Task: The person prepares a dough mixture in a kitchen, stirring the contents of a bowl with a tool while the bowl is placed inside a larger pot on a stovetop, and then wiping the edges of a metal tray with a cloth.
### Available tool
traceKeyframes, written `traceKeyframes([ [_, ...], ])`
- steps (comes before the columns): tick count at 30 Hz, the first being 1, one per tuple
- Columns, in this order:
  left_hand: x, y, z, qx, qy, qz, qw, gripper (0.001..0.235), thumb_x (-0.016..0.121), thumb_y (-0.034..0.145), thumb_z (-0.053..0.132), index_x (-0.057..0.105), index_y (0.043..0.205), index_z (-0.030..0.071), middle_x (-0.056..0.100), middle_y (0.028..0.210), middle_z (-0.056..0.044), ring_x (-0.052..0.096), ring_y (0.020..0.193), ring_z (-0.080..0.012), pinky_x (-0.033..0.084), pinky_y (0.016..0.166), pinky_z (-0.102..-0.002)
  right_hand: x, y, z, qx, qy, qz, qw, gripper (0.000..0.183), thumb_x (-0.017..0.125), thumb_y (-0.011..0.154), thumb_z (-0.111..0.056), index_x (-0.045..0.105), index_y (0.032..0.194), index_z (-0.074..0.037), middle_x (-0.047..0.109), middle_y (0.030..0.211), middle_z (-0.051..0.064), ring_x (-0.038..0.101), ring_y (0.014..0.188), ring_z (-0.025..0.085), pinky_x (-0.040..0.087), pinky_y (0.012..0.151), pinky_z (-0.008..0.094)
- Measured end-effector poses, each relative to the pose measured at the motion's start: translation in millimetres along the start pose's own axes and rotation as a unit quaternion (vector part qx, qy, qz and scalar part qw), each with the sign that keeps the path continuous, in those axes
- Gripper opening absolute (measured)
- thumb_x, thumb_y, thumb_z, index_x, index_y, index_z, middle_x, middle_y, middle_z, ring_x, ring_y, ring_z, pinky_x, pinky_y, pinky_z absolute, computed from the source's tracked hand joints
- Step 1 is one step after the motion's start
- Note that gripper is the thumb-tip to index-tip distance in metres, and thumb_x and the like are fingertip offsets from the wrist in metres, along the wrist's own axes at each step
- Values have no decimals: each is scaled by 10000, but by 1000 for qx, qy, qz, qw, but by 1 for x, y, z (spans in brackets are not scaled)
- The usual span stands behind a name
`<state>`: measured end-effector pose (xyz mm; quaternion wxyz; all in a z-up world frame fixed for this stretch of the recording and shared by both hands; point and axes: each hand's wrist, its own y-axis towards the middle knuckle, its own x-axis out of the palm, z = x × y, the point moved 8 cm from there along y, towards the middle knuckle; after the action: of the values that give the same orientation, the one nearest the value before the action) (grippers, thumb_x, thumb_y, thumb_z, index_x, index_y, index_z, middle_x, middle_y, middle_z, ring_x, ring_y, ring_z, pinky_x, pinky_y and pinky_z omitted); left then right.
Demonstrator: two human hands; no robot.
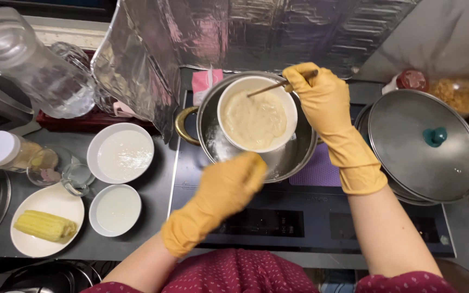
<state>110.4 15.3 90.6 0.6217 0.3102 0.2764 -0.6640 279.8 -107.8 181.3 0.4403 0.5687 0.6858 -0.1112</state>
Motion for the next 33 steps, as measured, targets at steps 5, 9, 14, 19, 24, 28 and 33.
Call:
traceKeyframes([
  [5, -62, 6, -39, -90, -31, 170, 981, 197, 585, 979, 403, 701, 1096, 295, 766, 761, -24, 765, 836, -281, 597, 729, -452, -1, -12, 4, 39, 69, 18, 997, 157, 670, 1052, -357, 752, 990, -238, 743, 750, -50, 751, 898, 160, 531, 889, 302],
  [9, -89, 19, -48, -125, -3, 172, 977, 199, 578, 968, 405, 704, 1087, 308, 783, 842, -13, 764, 877, -298, 591, 780, -470, -1, -17, 3, 41, 88, 31, 995, 152, 692, 1050, -331, 758, 983, -210, 753, 763, -29, 756, 888, 164, 524, 903, 270],
  [14, -94, 36, -40, -91, 59, 195, 975, 168, 609, 959, 343, 730, 1025, 247, 752, 782, -35, 750, 863, -329, 598, 788, -490, 0, -19, 4, 38, 82, 36, 995, 137, 706, 1041, -335, 756, 986, -219, 757, 770, -31, 756, 913, 164, 525, 912, 273],
  [19, -85, 56, -61, -126, 174, 196, 957, 216, 649, 940, 430, 751, 977, 244, 722, 752, -34, 754, 782, -318, 619, 692, -495, -1, -21, 6, 60, 74, 31, 995, 153, 705, 1035, -364, 756, 985, -229, 757, 772, -43, 755, 892, 172, 523, 906, 275],
  [24, -94, 75, -51, -101, 124, 172, 972, 227, 633, 954, 435, 753, 1034, 260, 736, 808, -52, 758, 837, -353, 614, 731, -520, 2, -20, 8, 66, 61, 19, 996, 158, 694, 1025, -401, 756, 980, -263, 755, 772, -70, 750, 891, 159, 524, 895, 281],
  [28, -82, 113, -36, 8, 38, 139, 990, 275, 689, 933, 300, 704, 1192, 208, 740, 899, -153, 723, 949, -427, 589, 815, -572, 6, -14, 3, 59, 44, 11, 997, 160, 703, 1005, -425, 756, 971, -278, 758, 776, -68, 750, 890, 176, 528, 904, 307],
  [33, -62, 142, -11, 71, -60, 85, 992, 429, 690, 892, 229, 643, 1310, 316, 719, 800, -129, 722, 911, -418, 577, 821, -541, 17, -5, 2, 49, 12, -7, 999, 219, 686, 1003, -491, 754, 976, -285, 754, 781, -66, 744, 896, 207, 538, 888, 346],
])
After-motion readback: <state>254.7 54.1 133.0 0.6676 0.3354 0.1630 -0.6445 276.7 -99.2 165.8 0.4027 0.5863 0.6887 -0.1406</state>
